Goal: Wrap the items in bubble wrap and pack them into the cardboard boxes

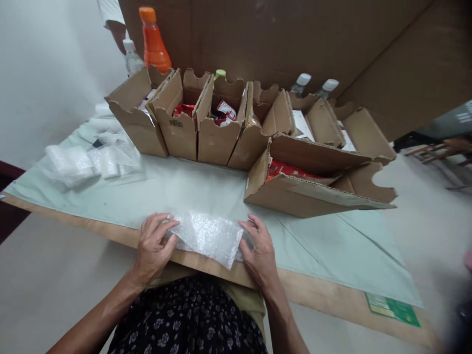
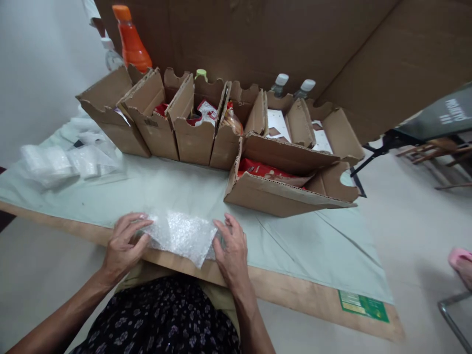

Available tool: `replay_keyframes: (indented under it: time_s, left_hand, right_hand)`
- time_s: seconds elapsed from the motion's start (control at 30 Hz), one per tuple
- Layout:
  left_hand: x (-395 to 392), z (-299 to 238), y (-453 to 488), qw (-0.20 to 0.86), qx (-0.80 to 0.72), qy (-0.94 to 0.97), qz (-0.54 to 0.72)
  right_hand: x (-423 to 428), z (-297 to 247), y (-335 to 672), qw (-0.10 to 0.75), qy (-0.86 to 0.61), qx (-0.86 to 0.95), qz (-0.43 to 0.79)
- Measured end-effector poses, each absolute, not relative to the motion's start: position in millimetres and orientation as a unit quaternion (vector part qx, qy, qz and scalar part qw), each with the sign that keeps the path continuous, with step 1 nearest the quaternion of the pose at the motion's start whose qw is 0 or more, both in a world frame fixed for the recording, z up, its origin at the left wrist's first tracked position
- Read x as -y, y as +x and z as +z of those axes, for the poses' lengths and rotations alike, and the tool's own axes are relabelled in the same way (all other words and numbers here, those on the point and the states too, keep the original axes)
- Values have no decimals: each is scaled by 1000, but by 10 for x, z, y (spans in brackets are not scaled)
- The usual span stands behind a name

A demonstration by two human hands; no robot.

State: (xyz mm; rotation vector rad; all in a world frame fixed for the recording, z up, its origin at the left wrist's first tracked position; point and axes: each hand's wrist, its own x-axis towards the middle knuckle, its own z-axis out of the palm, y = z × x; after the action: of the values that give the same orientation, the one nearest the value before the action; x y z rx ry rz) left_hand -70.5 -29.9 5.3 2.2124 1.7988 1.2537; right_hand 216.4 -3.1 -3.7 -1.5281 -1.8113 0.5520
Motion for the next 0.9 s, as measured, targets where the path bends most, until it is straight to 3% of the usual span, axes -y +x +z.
replay_keyframes:
  time_s: [0.13, 0.23, 0.37, 0.47, 0.6, 0.77, 0.9]
  left_hand:
    - [49, 356, -766, 50, -586, 693, 417]
    - [-276, 488, -783, 57, -599, 696, 391]
    - [-569, 424, -732, 14, -646, 693, 320]
    - [-454, 336, -649, -29, -614, 717, 329]
    - [-151, 232, -509, -4, -551, 786, 280]
    - [-154, -42, -409, 29, -528, 836, 144]
    - [-235, -225, -456, 49, -538, 838, 77]
  right_hand:
    - [-29, 65, 2047, 364, -567, 674, 302]
    - [-85, 101, 1998, 315, -628, 638, 317]
    - [-74, 42, 2071, 254, -690, 635, 236]
    - [-4, 13, 2172, 284, -695, 643, 152]
    - [-22, 72, 2057, 303, -609, 730, 63]
    - [-279, -1, 1598, 190, -488, 848, 85]
    - [-337, -227, 1616, 126, -514, 845, 77]
